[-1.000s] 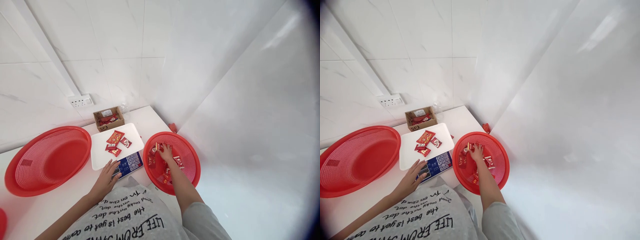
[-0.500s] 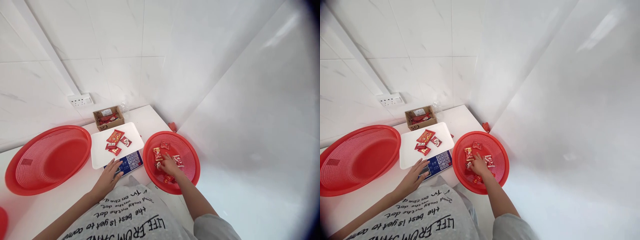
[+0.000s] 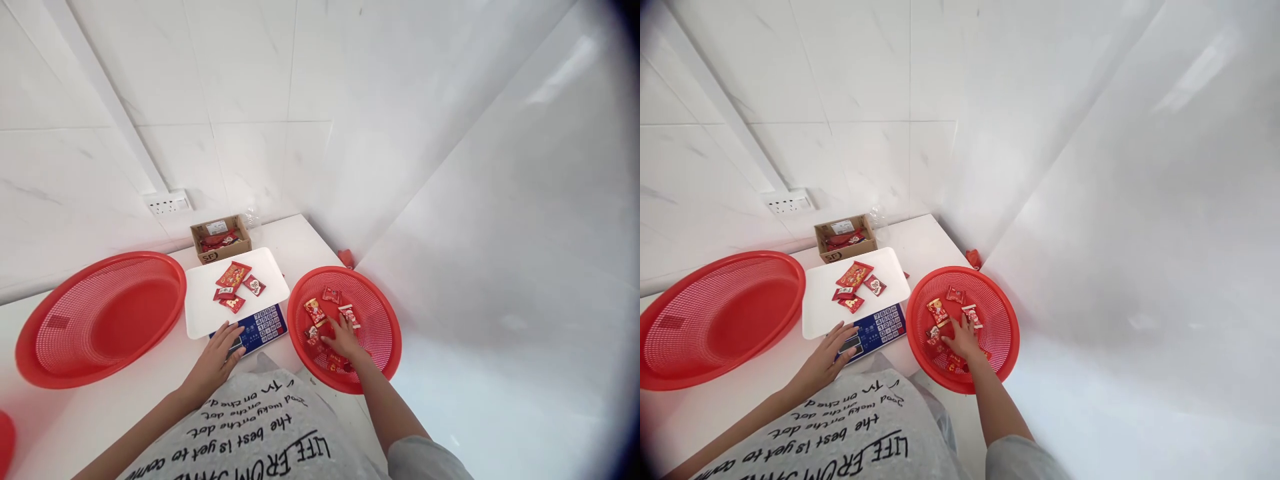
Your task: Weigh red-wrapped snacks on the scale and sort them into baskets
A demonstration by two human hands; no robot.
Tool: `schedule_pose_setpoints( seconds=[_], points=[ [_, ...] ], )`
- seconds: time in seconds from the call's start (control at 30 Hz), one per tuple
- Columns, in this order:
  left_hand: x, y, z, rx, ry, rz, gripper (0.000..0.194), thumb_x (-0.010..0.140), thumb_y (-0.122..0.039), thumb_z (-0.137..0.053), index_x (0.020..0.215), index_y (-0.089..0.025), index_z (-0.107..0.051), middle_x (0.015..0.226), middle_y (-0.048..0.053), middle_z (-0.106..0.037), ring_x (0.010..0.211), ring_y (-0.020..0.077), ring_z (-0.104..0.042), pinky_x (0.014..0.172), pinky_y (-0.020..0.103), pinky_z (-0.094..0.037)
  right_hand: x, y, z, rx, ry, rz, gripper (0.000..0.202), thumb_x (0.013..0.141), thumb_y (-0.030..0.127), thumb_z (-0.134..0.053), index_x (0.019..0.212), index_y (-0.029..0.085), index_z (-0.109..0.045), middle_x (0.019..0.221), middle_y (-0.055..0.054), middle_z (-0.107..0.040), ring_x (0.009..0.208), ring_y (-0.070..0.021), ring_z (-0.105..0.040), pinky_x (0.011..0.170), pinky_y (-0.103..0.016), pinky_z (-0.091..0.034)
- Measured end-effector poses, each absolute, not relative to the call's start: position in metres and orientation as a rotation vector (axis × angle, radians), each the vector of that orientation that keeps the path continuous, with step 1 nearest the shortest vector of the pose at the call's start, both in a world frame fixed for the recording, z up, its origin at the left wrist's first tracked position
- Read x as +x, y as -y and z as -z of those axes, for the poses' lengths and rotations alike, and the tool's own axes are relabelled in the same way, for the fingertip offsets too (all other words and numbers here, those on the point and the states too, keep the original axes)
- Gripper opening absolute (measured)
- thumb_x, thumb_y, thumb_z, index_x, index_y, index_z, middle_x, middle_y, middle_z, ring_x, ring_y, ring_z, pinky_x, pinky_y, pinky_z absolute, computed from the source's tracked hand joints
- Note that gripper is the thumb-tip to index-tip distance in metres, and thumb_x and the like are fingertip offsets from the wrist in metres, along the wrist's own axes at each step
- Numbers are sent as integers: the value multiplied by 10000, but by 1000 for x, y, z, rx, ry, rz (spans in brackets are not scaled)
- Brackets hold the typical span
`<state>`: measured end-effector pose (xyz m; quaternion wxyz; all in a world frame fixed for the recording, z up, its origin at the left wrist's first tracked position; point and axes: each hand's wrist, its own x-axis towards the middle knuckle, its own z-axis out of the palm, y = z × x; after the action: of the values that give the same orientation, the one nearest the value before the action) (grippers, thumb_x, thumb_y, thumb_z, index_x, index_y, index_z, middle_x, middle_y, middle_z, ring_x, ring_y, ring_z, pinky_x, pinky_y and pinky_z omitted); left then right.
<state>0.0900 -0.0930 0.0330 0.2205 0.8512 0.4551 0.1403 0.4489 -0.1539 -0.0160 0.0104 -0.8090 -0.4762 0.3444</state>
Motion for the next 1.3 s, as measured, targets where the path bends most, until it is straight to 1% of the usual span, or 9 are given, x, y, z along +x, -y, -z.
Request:
schedule_pose_setpoints(
  seconds=[0.2, 0.37, 0.47, 0.53, 0.63, 0.7, 0.93, 1.17, 1.3],
  points=[
    [90, 96, -33, 2354, -1264, -378, 463, 918, -441, -369, 1288, -213, -529, 1347, 88, -551, 1347, 274, -371, 1067, 484, -382, 415, 135, 11, -2409, 1743, -1166, 835, 773, 586, -529, 1476, 292, -187, 1586, -65, 18, 1427, -300, 139, 1108, -572, -78],
    [95, 99, -33, 2358, -1245, -377, 435, 921, -406, -383, 1292, -231, -527, 1351, 83, -548, 1342, 271, -380, 1058, 481, -397, 406, 136, 14, -2382, 1866, -1153, 858, 719, 272, -659, 1460, 328, -230, 1587, -51, 2, 1432, -306, 107, 1105, -561, -111],
    [98, 100, -36, 2351, -1214, -357, 444, 923, -415, -377, 1296, -222, -523, 1361, 89, -538, 1346, 273, -373, 1058, 477, -398, 414, 134, 19, -2283, 1794, -1083, 805, 675, 149, -654, 1408, 316, -369, 1573, -33, -151, 1442, -281, 36, 1126, -487, -144],
    [98, 103, -38, 2331, -1211, -345, 457, 926, -428, -366, 1299, -213, -518, 1368, 93, -530, 1352, 273, -363, 1062, 473, -394, 420, 131, 22, -2162, 1593, -1013, 688, 657, 108, -635, 1315, 270, -512, 1508, -42, -330, 1432, -265, -119, 1132, -414, -186],
    [92, 107, -38, 2296, -1219, -338, 476, 928, -448, -351, 1302, -203, -513, 1378, 101, -519, 1355, 277, -359, 1063, 475, -391, 426, 126, 24, -2072, 1279, -915, 483, 725, 138, -563, 1204, 189, -609, 1364, -93, -502, 1272, -255, -438, 1071, -375, -323],
    [87, 111, -36, 2279, -1213, -337, 480, 925, -460, -354, 1296, -203, -518, 1378, 102, -521, 1352, 282, -364, 1061, 484, -390, 428, 126, 22, -2087, 1153, -856, 423, 785, 195, -509, 1196, 167, -606, 1305, -113, -538, 1168, -246, -526, 1026, -380, -378],
    [77, 117, -33, 2196, -1181, -325, 444, 925, -446, -378, 1288, -237, -524, 1388, 74, -514, 1354, 263, -363, 1072, 479, -380, 432, 156, 3, -2079, 703, -692, 442, 835, 367, -471, 1233, 186, -534, 1232, -107, -591, 1111, -240, -567, 943, -364, -463],
    [87, 122, -42, 2144, -1079, -223, 473, 925, -463, -361, 1306, -223, -506, 1414, 76, -483, 1370, 248, -333, 1096, 456, -345, 432, 184, -11, -2115, 530, -752, 554, 923, 360, -278, 1445, 196, -197, 1336, -112, -523, 1133, -163, -582, 858, -287, -519],
    [93, 125, -42, 2125, -1070, -190, 480, 921, -474, -360, 1303, -223, -507, 1411, 76, -484, 1366, 239, -340, 1104, 437, -334, 432, 193, -17, -2250, 748, -945, 555, 869, 406, -448, 1381, 204, -378, 1350, -107, -518, 1188, -205, -537, 887, -310, -492]
  ],
)
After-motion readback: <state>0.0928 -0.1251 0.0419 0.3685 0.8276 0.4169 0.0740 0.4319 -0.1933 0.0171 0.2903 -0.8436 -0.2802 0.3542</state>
